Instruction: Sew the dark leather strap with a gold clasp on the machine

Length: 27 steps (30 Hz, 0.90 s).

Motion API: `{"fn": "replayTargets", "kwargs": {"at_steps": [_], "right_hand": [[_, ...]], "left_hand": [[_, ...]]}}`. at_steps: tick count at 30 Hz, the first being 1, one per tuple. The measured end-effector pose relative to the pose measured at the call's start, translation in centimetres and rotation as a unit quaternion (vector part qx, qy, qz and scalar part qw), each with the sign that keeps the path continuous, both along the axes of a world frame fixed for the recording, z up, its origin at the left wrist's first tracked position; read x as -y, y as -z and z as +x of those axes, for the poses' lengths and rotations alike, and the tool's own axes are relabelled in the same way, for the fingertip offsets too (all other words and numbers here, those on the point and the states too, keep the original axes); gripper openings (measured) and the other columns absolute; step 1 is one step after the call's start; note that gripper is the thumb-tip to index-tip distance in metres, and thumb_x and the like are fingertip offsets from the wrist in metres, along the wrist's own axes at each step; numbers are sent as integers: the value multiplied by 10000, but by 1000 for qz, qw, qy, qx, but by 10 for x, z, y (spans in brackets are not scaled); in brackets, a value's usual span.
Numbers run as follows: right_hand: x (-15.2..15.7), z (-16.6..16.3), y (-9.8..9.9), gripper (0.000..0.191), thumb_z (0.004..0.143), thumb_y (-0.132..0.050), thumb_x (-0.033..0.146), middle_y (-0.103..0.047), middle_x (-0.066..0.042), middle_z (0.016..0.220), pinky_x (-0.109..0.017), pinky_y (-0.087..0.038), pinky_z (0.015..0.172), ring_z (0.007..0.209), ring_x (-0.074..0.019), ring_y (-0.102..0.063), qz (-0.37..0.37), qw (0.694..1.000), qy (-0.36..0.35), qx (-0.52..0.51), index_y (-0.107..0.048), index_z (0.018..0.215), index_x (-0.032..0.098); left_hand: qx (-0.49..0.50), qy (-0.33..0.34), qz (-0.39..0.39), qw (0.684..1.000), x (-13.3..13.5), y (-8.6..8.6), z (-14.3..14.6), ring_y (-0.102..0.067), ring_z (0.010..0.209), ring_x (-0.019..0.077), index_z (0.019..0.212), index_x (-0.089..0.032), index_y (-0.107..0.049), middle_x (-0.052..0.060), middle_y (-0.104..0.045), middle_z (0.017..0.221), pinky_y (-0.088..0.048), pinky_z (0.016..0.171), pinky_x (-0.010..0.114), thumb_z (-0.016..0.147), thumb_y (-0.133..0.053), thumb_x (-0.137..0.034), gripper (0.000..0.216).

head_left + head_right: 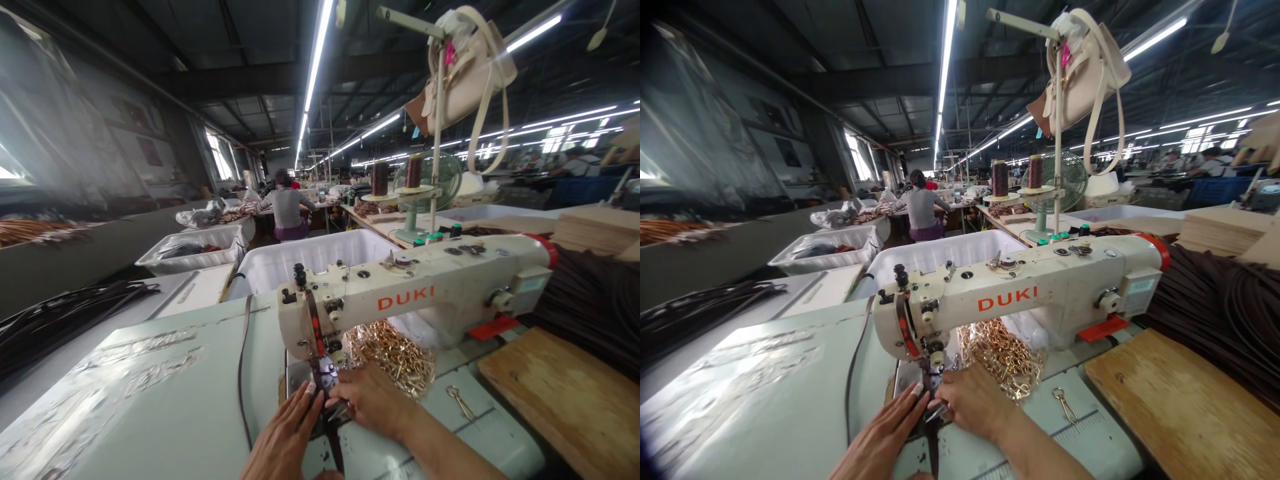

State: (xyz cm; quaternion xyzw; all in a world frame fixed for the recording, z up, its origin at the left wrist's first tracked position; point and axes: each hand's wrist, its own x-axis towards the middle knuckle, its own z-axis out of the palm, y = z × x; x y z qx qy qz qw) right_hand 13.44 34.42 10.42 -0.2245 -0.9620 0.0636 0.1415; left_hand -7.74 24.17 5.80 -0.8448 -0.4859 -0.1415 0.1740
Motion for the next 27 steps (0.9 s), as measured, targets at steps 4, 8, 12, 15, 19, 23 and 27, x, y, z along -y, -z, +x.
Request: {"fn": "replayTargets", "kwargs": {"at_steps": [4, 8, 12, 15, 19, 23, 27], "right_hand": [[0, 0, 0, 322, 976, -427, 461, -682, 10, 860, -275, -373, 642, 734, -177, -630, -3, 1000, -2, 2, -690, 923, 282], [-1, 0, 0, 341, 974, -424, 470, -682, 4, 853, -273, -369, 638, 730, -177, -629, -8, 1000, 0, 3, -696, 910, 273], [-2, 1, -1, 273, 957, -470, 433, -687, 10, 864, -270, -366, 642, 743, -176, -631, -15, 1000, -1, 5, -697, 933, 284], [-3, 3, -1, 230, 944, -497, 392, -691, 17, 879, -269, -365, 652, 769, -175, -635, -22, 1000, -2, 8, -700, 923, 286], [-3, 2, 1, 237, 947, -489, 393, -693, 12, 899, -272, -366, 660, 779, -178, -638, -29, 999, 0, 13, -700, 944, 285], [-3, 2, 1, 234, 945, -492, 389, -693, 2, 912, -274, -374, 678, 794, -181, -637, -32, 999, 0, 19, -698, 977, 282], [-3, 2, -1, 243, 948, -483, 383, -692, -9, 925, -279, -385, 701, 800, -183, -634, -35, 999, 0, 22, -693, 1010, 278]], "left_hand": [[0, 3, -4, 1000, -3, -2, 0, -478, 1232, 338, 1477, -144, -252, 200, -480, 1363, -504, 930, 397, 716, -540, -763, 1023], [-29, -12, -28, 999, 2, -26, 9, -523, 1189, 318, 1348, -97, -488, 219, -511, 1317, -497, 919, 353, 740, -507, -764, 903], [-53, -6, -21, 998, 5, -41, 14, -572, 1135, 304, 1283, -81, -555, 214, -563, 1257, -508, 885, 328, 761, -483, -758, 858], [-59, -13, -18, 998, 7, -44, 16, -596, 1112, 281, 1262, -83, -572, 213, -581, 1238, -499, 892, 305, 791, -489, -719, 796], [-49, 0, -8, 999, 9, -43, 15, -581, 1128, 295, 1297, -85, -535, 221, -566, 1260, -508, 878, 311, 759, -513, -740, 848], [-29, 10, -8, 999, 7, -27, 9, -558, 1156, 307, 1359, -109, -465, 215, -557, 1285, -507, 890, 332, 719, -536, -764, 919], [-4, 17, -20, 1000, 4, -13, 4, -510, 1200, 338, 1418, -122, -381, 218, -507, 1336, -503, 906, 371, 669, -558, -790, 1020]]}}
